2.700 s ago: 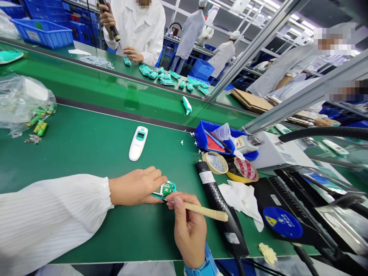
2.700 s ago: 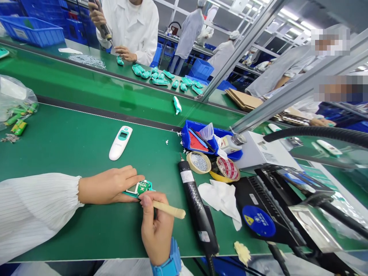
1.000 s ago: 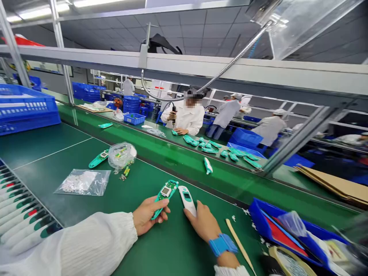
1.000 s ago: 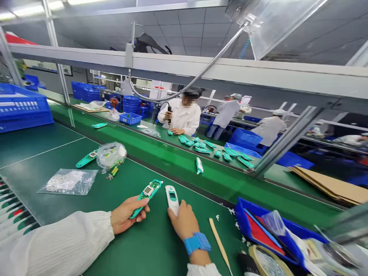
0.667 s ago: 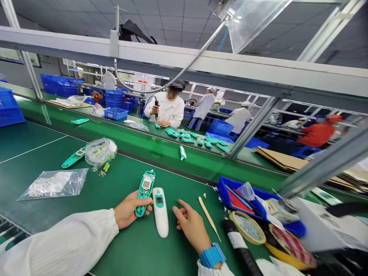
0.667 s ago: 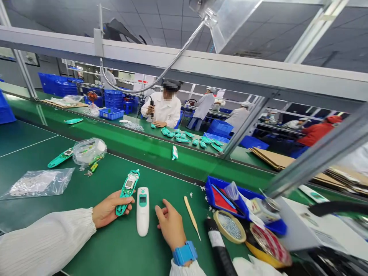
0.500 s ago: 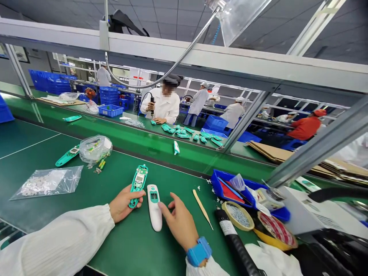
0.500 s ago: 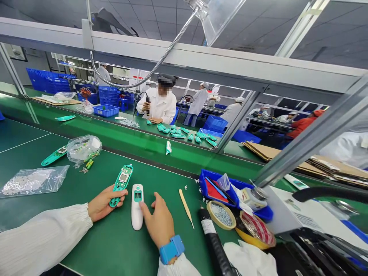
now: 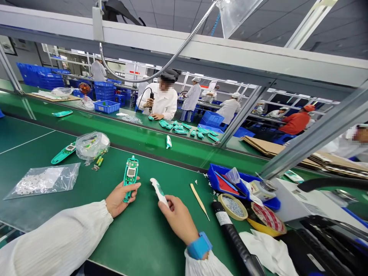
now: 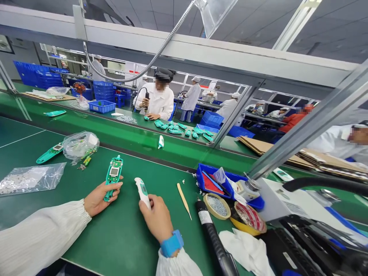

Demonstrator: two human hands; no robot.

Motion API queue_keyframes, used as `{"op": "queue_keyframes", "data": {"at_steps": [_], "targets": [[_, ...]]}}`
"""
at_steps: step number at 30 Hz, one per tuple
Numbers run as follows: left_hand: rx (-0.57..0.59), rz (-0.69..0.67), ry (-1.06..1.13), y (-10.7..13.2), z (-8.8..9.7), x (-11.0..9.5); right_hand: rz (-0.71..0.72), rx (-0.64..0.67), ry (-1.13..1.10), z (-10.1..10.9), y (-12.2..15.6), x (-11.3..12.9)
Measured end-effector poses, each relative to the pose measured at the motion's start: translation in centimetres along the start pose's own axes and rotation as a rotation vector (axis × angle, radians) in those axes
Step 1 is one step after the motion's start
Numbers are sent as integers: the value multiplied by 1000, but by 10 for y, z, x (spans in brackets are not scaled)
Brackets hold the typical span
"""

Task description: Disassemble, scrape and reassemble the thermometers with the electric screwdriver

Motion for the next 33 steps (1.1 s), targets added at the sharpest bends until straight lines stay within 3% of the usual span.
{"op": "queue_keyframes", "data": {"at_steps": [2, 5, 7, 10, 17, 26, 33], "targets": [[21, -12, -59, 3, -2, -3, -60, 147, -283, 2, 8, -8], [55, -54, -222, 7, -11, -7, -173, 370, -937, -2, 25, -19], [91, -119, -315, 10, -20, -10, -214, 427, -1159, -7, 33, -24], [127, -171, -396, 10, -35, -11, -246, 412, -1160, -14, 38, -29], [169, -84, -396, 3, -61, 4, -232, 361, -1029, -20, 37, -28], [119, -86, -389, -2, -60, 16, -188, 315, -801, -24, 37, -29], [114, -109, -364, -3, -61, 17, -175, 315, -758, -28, 36, -33]]}}
Point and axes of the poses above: each hand's wrist, its own y-axis away from the middle knuckle, its own z-axis out of the back of the hand, x = y × z, the point moved 5 cm from there along -y, towards the middle knuckle, and after that the axes turned 11 degrees about -z, right-handed, at the moved point
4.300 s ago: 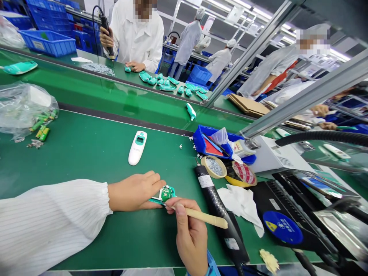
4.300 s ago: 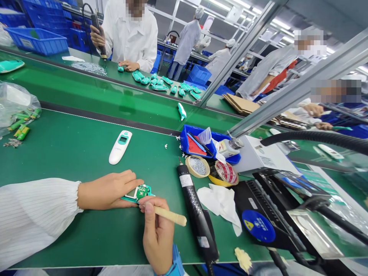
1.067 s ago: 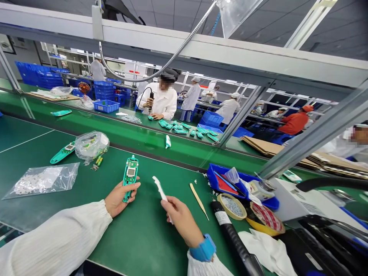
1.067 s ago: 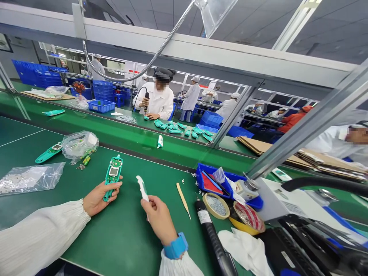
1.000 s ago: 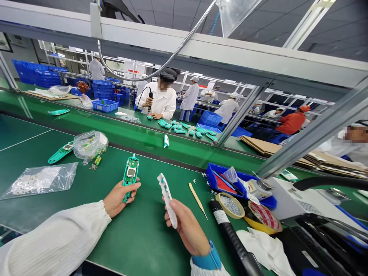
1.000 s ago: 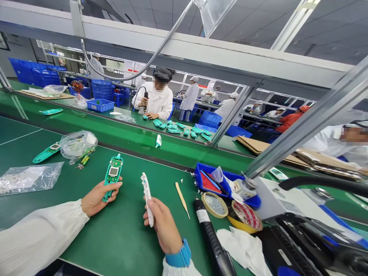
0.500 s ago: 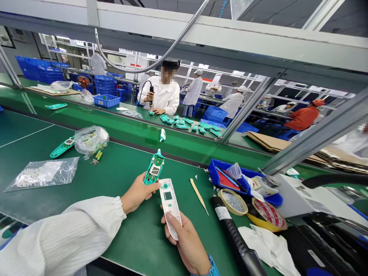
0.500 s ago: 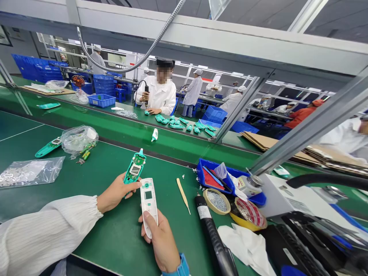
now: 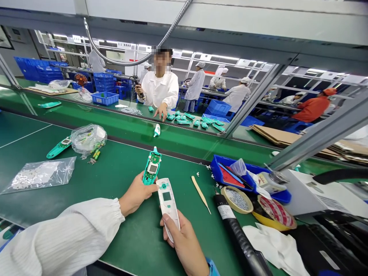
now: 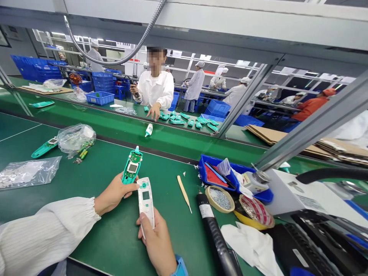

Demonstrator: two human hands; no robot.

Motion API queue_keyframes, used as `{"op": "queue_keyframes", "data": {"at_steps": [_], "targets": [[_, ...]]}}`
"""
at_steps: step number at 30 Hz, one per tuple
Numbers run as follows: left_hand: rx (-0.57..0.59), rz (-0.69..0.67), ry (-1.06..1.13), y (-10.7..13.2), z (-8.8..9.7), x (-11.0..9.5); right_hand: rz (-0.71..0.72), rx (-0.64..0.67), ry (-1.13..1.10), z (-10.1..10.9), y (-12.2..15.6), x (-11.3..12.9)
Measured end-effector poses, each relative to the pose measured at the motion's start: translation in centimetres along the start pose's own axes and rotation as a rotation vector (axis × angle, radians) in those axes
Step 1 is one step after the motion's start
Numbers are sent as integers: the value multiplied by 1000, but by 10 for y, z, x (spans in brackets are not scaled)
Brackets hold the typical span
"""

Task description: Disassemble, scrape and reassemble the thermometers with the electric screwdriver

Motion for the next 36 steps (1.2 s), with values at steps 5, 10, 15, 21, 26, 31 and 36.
{"op": "queue_keyframes", "data": {"at_steps": [5, 10, 15, 21, 26, 31, 36], "targets": [[8, 18, -44, 0, 1, -3, 18, -20, -22, 3, -6, -8], [58, -42, -120, -3, 0, -16, 19, -21, -19, 3, -9, -9], [71, -93, -102, -6, -3, -12, 19, -9, -33, 2, -7, -8], [42, -82, -110, -7, -3, -8, 16, -5, -19, 1, -8, -9], [37, -80, -112, -6, -4, -9, 18, -9, -23, 1, -7, -9], [27, -93, -138, -8, -4, -7, 28, -28, 15, 1, -9, -13], [14, -84, -157, -5, -1, -10, 48, -32, 9, -1, -10, -13]]}}
Point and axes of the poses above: each hand's wrist, its own y-axis away from the middle knuckle, its own z-axis out of the back of the hand, x = y × z, the point moved 5 cm from there along -y, towards the middle knuckle, and after that the axes turned 11 degrees about -z, right-handed, at the moved point
